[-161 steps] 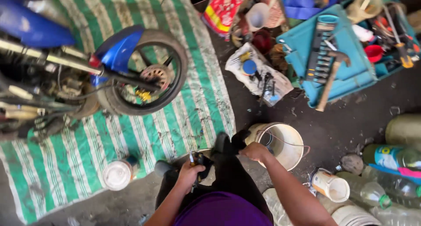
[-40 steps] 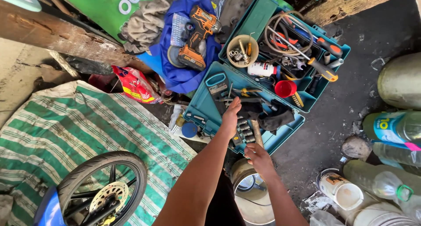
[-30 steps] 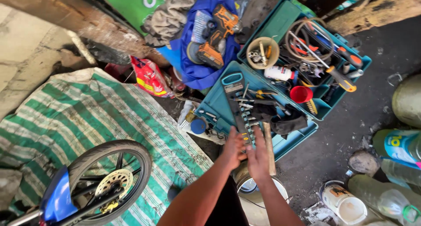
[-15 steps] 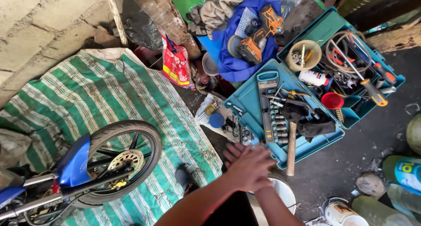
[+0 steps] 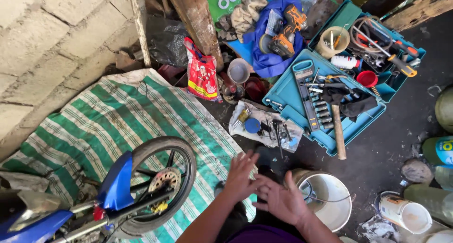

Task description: Repairing a motorcycle by searching for tools in a toolbox and removing a plastic component from the frame.

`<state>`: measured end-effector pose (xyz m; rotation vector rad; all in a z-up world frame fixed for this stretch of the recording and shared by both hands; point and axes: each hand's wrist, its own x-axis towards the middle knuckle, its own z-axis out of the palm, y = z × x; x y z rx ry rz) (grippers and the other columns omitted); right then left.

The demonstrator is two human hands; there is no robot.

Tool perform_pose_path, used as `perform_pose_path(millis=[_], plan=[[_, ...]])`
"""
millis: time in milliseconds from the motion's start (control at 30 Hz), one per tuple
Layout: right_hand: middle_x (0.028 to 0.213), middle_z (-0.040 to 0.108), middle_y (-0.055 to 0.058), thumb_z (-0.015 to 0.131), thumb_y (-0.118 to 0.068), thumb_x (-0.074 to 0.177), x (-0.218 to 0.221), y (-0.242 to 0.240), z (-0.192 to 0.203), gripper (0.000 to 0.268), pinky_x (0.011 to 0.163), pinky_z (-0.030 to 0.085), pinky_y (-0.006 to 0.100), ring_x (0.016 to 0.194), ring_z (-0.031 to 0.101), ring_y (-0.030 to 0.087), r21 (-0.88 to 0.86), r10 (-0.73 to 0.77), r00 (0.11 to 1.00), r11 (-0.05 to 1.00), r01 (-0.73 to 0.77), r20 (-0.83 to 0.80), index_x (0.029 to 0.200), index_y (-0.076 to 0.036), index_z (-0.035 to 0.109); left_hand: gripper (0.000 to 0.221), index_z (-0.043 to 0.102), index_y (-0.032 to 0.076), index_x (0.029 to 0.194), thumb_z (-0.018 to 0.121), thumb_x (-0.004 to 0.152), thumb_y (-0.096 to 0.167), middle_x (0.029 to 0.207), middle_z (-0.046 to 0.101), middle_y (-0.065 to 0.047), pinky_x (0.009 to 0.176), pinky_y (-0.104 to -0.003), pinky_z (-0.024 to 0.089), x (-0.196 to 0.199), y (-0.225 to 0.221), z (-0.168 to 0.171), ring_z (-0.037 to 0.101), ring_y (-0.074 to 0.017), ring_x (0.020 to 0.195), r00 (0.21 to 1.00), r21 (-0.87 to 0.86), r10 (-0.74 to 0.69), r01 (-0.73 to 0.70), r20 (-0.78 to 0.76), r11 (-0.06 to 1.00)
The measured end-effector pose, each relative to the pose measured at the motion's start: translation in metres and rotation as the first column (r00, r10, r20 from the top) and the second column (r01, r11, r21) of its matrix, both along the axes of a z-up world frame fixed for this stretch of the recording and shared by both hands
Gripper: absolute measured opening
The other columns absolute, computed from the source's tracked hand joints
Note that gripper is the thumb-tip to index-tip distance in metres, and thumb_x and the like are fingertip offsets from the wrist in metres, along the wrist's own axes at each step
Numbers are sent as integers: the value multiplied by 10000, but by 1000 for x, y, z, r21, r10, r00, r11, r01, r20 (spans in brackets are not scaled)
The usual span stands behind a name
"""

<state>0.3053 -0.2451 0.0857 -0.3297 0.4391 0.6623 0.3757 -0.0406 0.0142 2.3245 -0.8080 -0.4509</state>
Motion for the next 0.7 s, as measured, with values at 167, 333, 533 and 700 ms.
perform_pose_path(millis=[167,333,533,700], plan=[[1433,764,277,621,-507,965,15,-31,-32,700,990,625,517,1218,770,417,-173,215,977,961,-214,-14,1458,-14,683,773,461,95,1667,636,1061,540,1703,466,-162,1195,-575,480,-3,106,-113,527,-416,1510,734,450,515,-314,-443,836],[1292,823,187,699,-325,1011,133,-62,-60,477,857,575,411,1039,768,297,-602,172,929,720,-345,-327,1374,-22,759,473,745,220,1419,685,997,424,1427,725,-78,1157,-466,512,23,104,-132,678,-325,1338,763,358,456,-312,-457,880],[1067,786,50,597,-480,1003,313,-135,-151,500,843,542,434,967,746,247,-921,441,868,190,-340,-229,1372,-180,750,219,874,191,856,680,801,106,1150,870,-3,1113,-405,543,148,12,-155,760,-254,1246,795,196,424,-376,-435,906],[1373,777,127,682,-465,997,470,-189,-208,565,881,557,586,1219,759,392,-990,396,918,-136,39,-18,1453,-144,592,360,846,259,1254,835,894,275,1268,847,78,1013,-361,602,273,-84,-159,793,-172,1122,576,248,623,-597,-530,763]])
